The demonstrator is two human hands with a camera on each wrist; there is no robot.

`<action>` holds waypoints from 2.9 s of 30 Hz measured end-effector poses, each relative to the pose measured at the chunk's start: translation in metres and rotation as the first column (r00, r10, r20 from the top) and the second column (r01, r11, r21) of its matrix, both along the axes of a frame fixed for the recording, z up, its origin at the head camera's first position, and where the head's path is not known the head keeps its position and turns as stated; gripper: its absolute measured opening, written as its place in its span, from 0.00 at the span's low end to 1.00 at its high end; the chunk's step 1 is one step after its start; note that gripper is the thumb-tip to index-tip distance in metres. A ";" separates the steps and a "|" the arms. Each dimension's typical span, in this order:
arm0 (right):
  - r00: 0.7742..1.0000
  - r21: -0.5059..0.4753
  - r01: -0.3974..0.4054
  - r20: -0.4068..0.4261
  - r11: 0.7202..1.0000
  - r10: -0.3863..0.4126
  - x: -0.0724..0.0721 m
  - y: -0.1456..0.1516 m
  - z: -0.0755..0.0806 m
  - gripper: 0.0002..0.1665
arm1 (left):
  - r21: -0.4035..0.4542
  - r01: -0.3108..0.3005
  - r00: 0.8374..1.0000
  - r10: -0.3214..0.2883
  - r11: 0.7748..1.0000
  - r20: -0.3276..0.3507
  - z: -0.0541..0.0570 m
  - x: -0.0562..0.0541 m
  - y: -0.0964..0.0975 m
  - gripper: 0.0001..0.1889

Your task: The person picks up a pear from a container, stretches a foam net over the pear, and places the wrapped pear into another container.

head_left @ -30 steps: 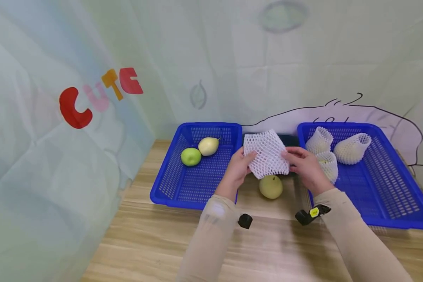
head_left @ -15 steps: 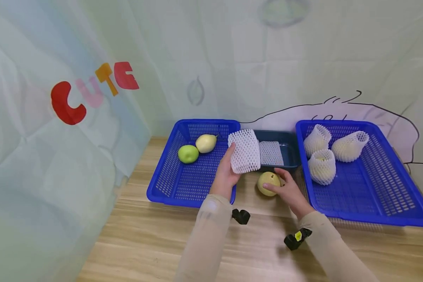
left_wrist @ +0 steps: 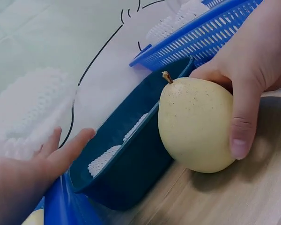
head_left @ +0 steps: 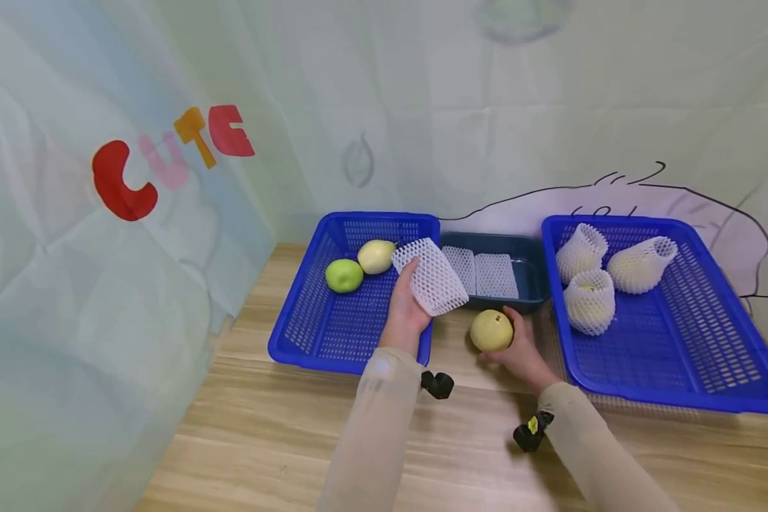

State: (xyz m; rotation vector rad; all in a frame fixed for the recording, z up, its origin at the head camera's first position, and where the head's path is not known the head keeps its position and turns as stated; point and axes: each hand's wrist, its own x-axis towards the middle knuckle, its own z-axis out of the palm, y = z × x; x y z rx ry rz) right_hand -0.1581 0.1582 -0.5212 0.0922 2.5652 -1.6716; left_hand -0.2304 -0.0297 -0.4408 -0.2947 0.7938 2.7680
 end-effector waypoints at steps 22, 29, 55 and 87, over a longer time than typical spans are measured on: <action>0.985 -0.283 -0.153 0.035 0.947 0.170 0.036 -0.027 0.040 0.46 | -0.246 -0.013 0.990 -0.022 0.969 -0.137 -0.004 0.008 0.003 0.25; 0.992 -0.394 -0.037 0.096 0.918 0.081 0.026 -0.034 0.048 0.45 | -0.300 0.027 0.978 -0.087 0.954 -0.188 -0.006 0.010 0.007 0.26; 0.964 -0.975 0.041 0.096 0.219 0.247 0.016 -0.029 0.061 0.28 | -0.786 -0.069 0.785 -0.453 0.614 -0.423 -0.003 0.025 0.013 0.48; 0.948 -0.965 0.260 0.264 0.047 0.180 -0.004 -0.035 0.094 0.25 | -0.837 -0.126 0.823 -0.416 0.532 -0.388 -0.005 0.026 0.014 0.51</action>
